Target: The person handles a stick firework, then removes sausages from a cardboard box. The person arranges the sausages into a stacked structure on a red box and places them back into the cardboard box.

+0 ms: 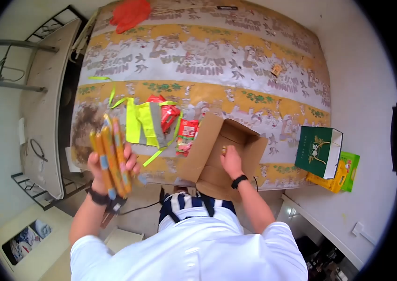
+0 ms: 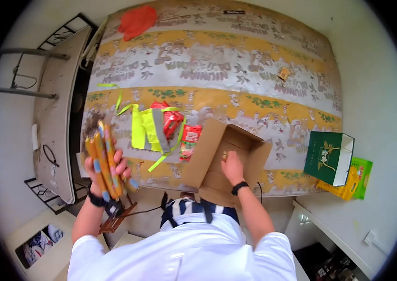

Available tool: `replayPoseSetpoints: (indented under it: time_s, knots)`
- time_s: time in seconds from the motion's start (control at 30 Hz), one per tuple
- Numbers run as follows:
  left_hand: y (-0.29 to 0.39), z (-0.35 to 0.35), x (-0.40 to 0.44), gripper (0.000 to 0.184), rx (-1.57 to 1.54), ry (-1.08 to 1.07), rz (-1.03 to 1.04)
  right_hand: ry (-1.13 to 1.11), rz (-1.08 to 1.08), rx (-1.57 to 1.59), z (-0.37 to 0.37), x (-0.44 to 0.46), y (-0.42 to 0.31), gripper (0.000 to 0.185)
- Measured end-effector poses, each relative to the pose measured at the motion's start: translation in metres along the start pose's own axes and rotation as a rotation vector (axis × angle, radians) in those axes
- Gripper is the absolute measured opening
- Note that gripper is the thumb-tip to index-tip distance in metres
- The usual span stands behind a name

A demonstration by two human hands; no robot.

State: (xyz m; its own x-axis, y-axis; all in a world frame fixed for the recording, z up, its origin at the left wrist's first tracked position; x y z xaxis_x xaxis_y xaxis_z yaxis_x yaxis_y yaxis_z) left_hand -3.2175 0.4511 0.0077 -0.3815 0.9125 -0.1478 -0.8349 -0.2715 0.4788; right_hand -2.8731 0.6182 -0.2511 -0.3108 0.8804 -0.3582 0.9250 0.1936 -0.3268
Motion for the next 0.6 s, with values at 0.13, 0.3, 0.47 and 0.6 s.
replayPoseSetpoints:
  time_s: [0.13,0.3,0.47,0.6]
  knots:
    - [0.04,0.005,0.025,0.074,0.016,-0.093,0.188,0.048,0.038,0.243,-0.04,-0.049,-0.018,0.026]
    - [0.103,0.001,0.037,0.075,0.03,-0.183,0.501,0.088,0.113,0.375,-0.076,-0.072,-0.017,0.028]
    - [0.166,-0.026,0.021,0.07,-0.012,-0.205,0.764,0.118,0.099,0.456,-0.093,-0.071,-0.043,0.025]
    - [0.231,-0.056,-0.016,0.066,0.07,-0.244,0.802,0.08,0.1,0.592,-0.099,-0.071,-0.085,0.02]
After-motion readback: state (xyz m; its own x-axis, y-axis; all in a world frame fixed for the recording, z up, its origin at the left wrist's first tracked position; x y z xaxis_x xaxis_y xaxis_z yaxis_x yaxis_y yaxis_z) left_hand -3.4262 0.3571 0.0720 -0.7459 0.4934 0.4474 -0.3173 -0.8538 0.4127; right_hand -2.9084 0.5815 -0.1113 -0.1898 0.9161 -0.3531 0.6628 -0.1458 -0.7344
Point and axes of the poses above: each hand's wrist, its own x-axis towards the middle knuckle, its own z-axis out of the palm, y = z × x, the point moved 4 cm from there along x, towards the middle knuckle, and after that the axes turned 15 degrees about z, right-handed, at the moved point
